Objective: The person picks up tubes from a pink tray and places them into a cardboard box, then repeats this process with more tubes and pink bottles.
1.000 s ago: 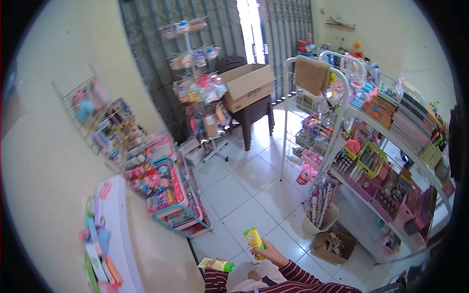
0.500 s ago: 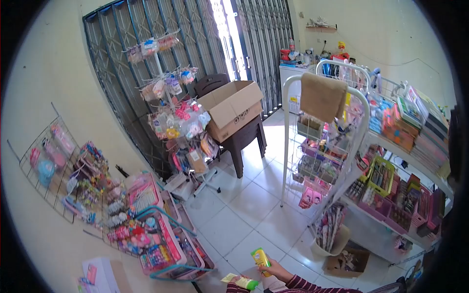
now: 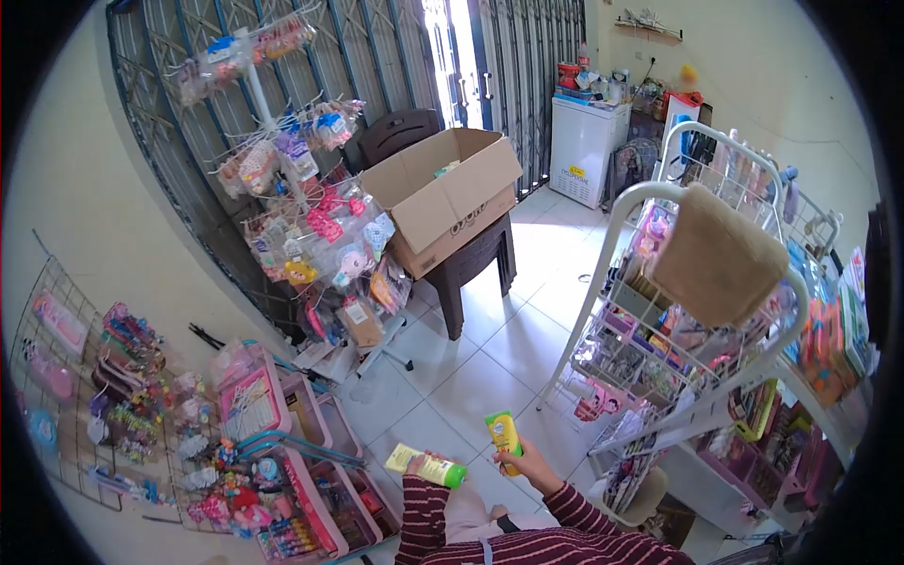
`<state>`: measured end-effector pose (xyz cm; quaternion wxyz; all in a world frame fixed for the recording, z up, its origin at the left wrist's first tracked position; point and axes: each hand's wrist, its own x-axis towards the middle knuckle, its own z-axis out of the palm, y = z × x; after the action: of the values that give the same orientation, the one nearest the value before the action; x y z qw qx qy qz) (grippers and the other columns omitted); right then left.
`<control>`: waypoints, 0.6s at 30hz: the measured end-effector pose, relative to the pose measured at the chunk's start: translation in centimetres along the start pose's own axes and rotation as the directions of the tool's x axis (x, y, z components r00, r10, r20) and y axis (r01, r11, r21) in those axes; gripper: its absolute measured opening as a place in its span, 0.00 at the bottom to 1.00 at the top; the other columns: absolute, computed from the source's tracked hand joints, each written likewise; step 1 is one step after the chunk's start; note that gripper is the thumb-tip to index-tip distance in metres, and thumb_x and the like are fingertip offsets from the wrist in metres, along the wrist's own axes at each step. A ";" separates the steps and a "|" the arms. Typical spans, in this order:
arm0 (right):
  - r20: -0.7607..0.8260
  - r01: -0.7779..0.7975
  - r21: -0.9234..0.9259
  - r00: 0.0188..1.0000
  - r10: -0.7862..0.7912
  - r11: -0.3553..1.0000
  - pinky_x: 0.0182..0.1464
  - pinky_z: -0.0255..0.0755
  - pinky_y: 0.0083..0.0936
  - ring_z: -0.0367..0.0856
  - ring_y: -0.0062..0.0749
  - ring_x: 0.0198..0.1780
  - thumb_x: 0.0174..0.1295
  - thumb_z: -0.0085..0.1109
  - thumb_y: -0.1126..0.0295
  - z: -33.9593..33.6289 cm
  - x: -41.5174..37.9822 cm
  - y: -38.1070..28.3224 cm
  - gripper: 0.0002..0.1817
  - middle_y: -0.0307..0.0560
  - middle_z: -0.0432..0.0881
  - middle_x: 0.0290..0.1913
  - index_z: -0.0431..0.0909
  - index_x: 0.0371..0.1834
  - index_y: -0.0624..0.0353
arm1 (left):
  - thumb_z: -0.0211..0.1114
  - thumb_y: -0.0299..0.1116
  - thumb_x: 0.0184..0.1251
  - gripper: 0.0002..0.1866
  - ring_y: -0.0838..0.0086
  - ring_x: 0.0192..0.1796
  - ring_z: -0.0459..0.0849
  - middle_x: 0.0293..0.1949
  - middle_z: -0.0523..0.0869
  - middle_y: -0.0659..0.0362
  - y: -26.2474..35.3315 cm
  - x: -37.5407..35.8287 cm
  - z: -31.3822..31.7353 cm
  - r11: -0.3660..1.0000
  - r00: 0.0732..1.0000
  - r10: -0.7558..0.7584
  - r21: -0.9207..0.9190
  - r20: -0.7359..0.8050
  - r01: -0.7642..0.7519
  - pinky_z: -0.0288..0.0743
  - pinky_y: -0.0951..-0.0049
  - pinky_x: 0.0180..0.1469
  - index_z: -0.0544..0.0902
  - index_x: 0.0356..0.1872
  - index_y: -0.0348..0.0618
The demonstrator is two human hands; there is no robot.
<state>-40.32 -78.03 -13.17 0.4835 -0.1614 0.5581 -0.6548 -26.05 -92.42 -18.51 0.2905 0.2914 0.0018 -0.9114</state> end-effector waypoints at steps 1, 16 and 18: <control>-0.008 0.000 -0.004 1.000 -0.001 1.000 0.23 0.67 0.15 0.70 0.20 0.21 0.47 0.56 0.73 -0.5 1.0 0.4 0.15 0.39 0.71 0.25 0.66 0.38 0.62 | 0.55 0.31 0.41 0.09 0.65 0.31 0.73 0.25 0.73 0.56 0.0 1.0 -0.5 1.000 1.000 -0.009 -0.018 -0.020 0.009 0.66 0.57 0.44 0.70 0.26 0.40; 0.025 0.159 -0.018 0.987 -0.158 0.987 0.25 0.67 0.16 0.71 0.21 0.22 0.48 0.54 0.71 -1.5 32.5 -15.7 0.17 0.40 0.72 0.26 0.65 0.41 0.63 | 0.52 0.34 0.40 0.09 0.61 0.32 0.71 0.24 0.73 0.54 6.5 35.6 9.6 0.975 0.980 -0.186 0.132 0.069 0.176 0.66 0.54 0.42 0.69 0.22 0.39; -0.054 0.233 0.001 0.971 -0.233 0.972 0.25 0.67 0.15 0.71 0.21 0.22 0.48 0.54 0.72 -1.8 35.6 -19.1 0.17 0.40 0.72 0.25 0.65 0.42 0.63 | 0.54 0.31 0.41 0.07 0.65 0.31 0.72 0.24 0.72 0.56 8.0 34.3 19.9 0.975 0.986 -0.157 0.166 0.062 0.145 0.65 0.56 0.43 0.69 0.23 0.40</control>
<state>-67.42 -107.65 -8.52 0.3889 -0.2064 0.5456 -0.7130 -55.07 -120.59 -18.88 0.1958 0.2786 -0.0603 -0.9383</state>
